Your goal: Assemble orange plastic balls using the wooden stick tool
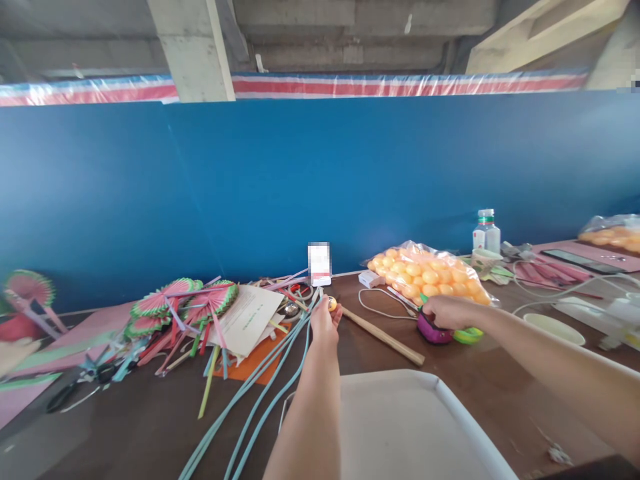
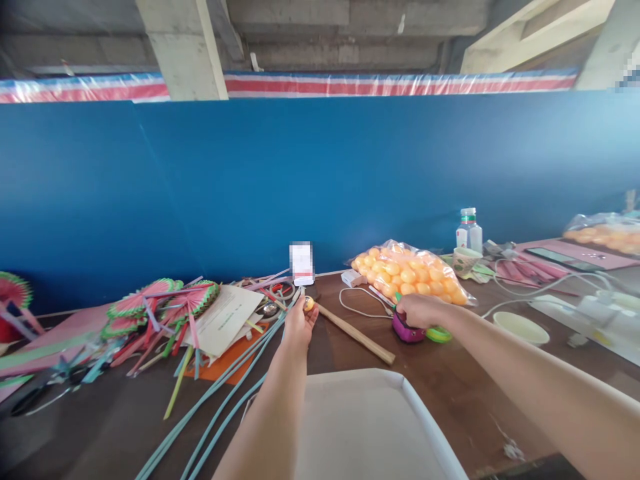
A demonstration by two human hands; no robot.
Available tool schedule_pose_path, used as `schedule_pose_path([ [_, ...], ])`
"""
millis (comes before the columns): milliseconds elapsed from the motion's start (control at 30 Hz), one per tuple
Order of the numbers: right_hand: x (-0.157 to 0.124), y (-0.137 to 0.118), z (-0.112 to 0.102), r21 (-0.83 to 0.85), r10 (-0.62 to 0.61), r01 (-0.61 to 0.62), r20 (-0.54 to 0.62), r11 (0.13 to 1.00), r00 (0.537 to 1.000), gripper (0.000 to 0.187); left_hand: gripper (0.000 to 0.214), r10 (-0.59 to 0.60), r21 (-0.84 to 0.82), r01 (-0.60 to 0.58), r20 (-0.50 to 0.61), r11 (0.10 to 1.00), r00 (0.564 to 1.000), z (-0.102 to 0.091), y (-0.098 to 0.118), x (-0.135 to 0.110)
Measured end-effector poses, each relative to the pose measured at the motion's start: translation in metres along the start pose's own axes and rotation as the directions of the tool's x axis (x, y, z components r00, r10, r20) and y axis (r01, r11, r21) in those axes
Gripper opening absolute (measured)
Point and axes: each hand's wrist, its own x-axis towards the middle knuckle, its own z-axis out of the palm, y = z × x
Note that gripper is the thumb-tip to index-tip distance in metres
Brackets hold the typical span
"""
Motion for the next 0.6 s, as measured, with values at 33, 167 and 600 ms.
schedule_pose_path([
  [33,0.0,0.002,0.0,0.018,-0.015,0.015,-0.005,1.0,1.0,0.01,0.011,-0.002,-0.001,0.002,0.002,1.0,1.0,0.0,0.0,0.0],
  [167,0.0,0.015,-0.003,0.182,-0.05,0.057,-0.042,0.982,0.998,0.006,0.011,-0.01,-0.007,0.01,-0.015,1.0,1.0,0.002,0.0,0.0],
  [600,0.011,-0.106,-0.033,0.889,0.123,0.366,-0.41,0.275,0.904,0.012,0.011,-0.042,-0.083,0.036,-0.079,0.996,0.996,0.007,0.008,-0.006],
])
